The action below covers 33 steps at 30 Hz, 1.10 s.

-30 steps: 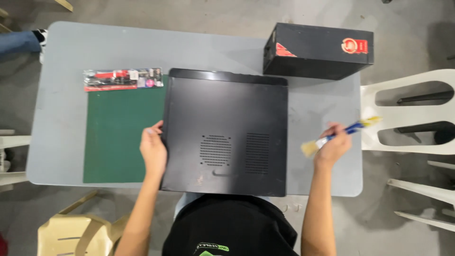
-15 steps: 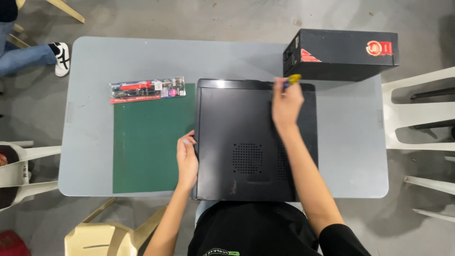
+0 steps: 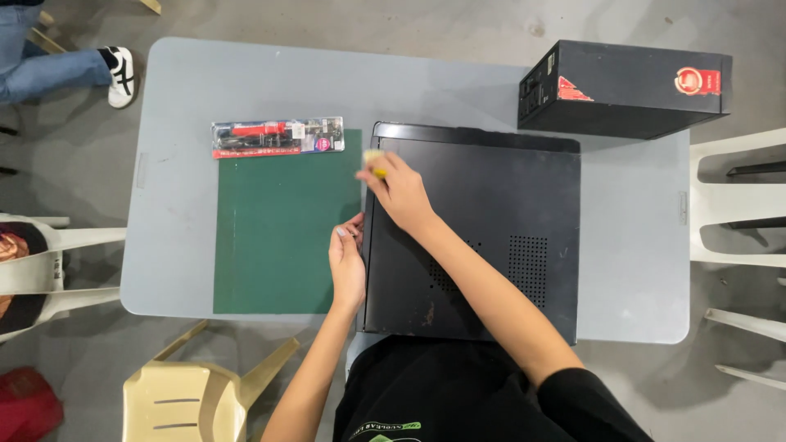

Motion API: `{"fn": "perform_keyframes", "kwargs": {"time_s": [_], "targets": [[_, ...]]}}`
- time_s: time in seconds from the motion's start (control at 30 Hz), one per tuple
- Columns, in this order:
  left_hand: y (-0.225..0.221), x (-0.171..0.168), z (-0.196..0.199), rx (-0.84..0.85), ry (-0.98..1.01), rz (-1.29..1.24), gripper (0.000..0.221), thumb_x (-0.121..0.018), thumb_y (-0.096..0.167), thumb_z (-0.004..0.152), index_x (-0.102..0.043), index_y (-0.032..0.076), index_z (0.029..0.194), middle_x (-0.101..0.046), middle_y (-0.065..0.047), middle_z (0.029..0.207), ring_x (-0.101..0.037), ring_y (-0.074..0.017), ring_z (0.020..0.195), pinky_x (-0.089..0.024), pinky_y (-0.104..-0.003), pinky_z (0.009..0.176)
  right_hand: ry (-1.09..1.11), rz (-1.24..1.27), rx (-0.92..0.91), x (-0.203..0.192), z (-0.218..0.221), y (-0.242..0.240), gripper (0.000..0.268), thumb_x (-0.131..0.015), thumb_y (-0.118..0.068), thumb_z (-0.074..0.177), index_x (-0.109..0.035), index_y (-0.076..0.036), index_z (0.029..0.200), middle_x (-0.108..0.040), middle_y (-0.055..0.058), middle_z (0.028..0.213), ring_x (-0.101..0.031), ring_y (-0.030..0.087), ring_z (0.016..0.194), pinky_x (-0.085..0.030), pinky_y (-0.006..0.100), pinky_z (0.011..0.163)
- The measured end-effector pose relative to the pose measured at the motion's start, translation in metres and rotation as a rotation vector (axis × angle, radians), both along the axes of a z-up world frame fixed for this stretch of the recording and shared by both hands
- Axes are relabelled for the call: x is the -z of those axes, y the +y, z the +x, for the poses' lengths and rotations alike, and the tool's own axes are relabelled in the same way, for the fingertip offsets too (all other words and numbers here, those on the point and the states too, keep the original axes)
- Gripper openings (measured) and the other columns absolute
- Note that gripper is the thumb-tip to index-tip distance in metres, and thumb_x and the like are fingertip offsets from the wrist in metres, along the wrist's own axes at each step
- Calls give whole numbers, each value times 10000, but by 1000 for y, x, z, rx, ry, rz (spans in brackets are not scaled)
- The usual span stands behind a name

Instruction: Repairing and cleaning a desktop computer case using a screwdriver and a brush

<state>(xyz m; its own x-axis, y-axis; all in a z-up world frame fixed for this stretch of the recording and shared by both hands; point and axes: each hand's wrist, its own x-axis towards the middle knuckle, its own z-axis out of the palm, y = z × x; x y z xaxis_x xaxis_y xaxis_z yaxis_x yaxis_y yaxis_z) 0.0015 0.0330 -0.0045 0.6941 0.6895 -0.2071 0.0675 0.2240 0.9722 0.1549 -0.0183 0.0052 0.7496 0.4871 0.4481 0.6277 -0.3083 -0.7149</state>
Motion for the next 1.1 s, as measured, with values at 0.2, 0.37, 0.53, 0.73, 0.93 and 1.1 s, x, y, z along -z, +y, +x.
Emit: {"fn": "perform_keyframes", "kwargs": {"time_s": [0.2,0.37,0.53,0.73,0.93,1.1], "targets": [[2,2,0,-88,-117,-298,330,-261,323,1140,-428,137,923,-666,-139,1288,-615,-203,1199,-456,-342,1050,-42,-91,-176,-39,-80,-52,239,-628,-378,1004,-624,-172,884,-574,22,823,-680,275,753,-571,381,644],[2,0,1,-91,-129,-322,330,-266,292,1141,-420,118,907,-665,-192,1301,-622,-266,1240,-466,-353,1072,191,-39,-334,3,-167,-105,270,-700,-242,951,-578,-165,723,-547,-7,709,-646,236,619,-539,321,542],[3,-4,0,-62,-116,-302,349,-296,350,1105,-432,120,879,-642,-225,1336,-621,-297,1273,-483,-385,1106,346,57,-366,-27,-154,-113,278,-706,-119,941,-558,-92,707,-529,11,610,-524,161,495,-451,299,496],[0,-14,2,-80,-76,-279,329,-270,313,1135,-419,127,907,-671,-152,1298,-633,-218,1218,-487,-321,1050,226,-29,-123,-6,-44,-89,334,-706,-243,962,-571,-124,681,-582,28,566,-603,213,526,-518,323,562],[0,-18,1,-61,-56,-244,337,-263,307,1137,-417,125,898,-664,-162,1306,-627,-225,1230,-486,-337,1048,-284,78,70,6,64,-54,185,-780,-145,918,-656,-101,788,-654,59,707,-671,269,654,-561,353,662],[2,-11,1,-46,-35,-217,333,-254,302,1139,-411,133,898,-659,-152,1314,-616,-228,1252,-477,-341,1056,-449,228,-37,-24,72,-45,121,-798,-81,915,-708,-94,834,-691,19,799,-676,228,713,-578,316,730]]}}
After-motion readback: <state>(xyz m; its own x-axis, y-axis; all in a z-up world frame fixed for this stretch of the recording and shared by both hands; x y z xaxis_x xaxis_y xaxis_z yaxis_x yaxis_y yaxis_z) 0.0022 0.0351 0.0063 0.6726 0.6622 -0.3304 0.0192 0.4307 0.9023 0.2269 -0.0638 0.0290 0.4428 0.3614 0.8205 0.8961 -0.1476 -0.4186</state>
